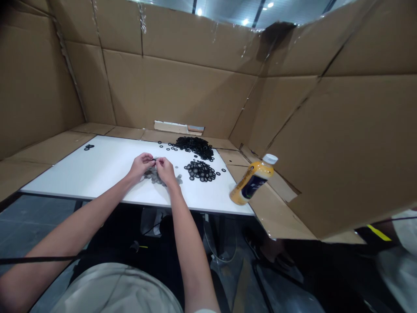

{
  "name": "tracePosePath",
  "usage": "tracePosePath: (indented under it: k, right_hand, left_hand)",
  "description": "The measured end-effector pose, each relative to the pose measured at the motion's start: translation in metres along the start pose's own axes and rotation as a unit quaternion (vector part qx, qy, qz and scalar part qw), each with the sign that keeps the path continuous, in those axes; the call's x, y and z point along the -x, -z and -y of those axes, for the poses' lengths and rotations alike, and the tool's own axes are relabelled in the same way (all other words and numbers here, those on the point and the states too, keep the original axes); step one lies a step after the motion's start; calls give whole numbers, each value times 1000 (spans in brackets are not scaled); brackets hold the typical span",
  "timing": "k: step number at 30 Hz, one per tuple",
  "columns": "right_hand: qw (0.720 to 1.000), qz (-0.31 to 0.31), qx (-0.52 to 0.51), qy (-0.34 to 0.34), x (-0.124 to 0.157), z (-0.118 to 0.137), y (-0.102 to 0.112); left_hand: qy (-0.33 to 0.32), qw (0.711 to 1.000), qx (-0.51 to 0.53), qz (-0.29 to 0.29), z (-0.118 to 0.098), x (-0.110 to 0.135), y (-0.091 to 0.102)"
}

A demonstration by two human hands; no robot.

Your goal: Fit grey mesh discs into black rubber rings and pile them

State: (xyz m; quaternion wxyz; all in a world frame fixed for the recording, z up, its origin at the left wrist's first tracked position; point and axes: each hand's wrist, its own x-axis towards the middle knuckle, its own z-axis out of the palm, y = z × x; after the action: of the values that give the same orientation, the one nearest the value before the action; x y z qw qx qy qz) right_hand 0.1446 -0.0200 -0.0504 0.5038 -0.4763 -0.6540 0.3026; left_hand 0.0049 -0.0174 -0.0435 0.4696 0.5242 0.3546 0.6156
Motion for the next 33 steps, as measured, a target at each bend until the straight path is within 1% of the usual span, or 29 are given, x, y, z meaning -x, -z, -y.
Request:
tracePosePath:
  k: [4, 9, 15, 23, 33]
  right_hand:
    - [1000, 5, -13, -13, -1, 1, 2]
    - [999, 24, -18, -24, -1, 1, 4]
    - [998, 46, -21, -21, 0, 2, 4]
    - [999, 38, -29, -16, 0, 3, 1]
    - [999, 33, -21, -15, 0, 4, 2]
  left_hand:
    - [1, 1000, -8, 13, -1, 1, -1]
    - [8, 1000, -1, 0, -3, 1, 0]
    - [21, 1000, 4, -14, -2, 0, 1]
    - [43, 999, 24, -18, -1, -1, 1]
    - [35, 999, 26, -31, -2, 0, 0]
